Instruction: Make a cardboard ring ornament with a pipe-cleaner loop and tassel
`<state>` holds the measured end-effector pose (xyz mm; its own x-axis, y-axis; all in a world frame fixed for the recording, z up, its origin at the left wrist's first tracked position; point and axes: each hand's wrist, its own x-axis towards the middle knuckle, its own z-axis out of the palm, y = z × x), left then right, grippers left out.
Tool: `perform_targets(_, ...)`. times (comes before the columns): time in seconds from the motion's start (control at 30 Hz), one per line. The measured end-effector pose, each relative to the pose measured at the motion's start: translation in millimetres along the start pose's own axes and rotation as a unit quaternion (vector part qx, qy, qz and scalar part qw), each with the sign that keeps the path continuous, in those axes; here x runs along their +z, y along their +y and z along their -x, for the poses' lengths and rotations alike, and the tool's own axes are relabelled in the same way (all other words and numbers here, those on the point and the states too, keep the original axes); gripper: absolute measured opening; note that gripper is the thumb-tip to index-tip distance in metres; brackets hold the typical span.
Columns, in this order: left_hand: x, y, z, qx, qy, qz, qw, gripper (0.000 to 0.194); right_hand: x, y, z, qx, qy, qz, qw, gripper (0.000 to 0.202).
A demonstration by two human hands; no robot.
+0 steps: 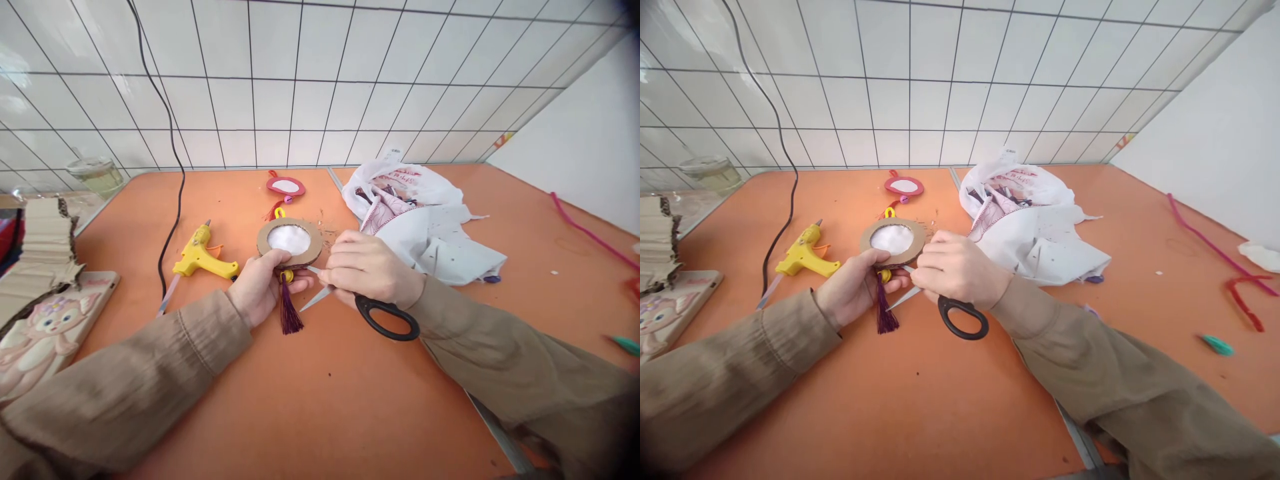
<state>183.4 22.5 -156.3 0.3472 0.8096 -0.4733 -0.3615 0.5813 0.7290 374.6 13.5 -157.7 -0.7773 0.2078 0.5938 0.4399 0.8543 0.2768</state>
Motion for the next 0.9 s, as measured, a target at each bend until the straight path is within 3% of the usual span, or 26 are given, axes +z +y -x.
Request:
perform_targets(0.3,-2.2,-0.7,0.3,0.010,-0.010,-0.011,1.000,0.022,0.0,-4.0,-3.6,0.003,-0.008,0.025,1.000,0.028)
perform_targets(0.53,-0.7,-2.9,0.5,0.019,-0.010,0.000,1.000,0.022,0.7,1.1,-0.4,0.014,-0.005,-0.026,1.000,0.021)
perform_targets(0.73,-0.4,-1.2,-0.6,0.014,0.006,-0.001,1.000,0.024,-2.0,-2.1,-4.4,0.053,0.092,-0.151,0.983,0.018)
perform_targets(0.9,-2.8,-1.7,-4.5,0.000,0.004,0.014,1.000,0.021,3.8,-5.1,-5.3,0.083,0.125,-0.150,0.977,0.018)
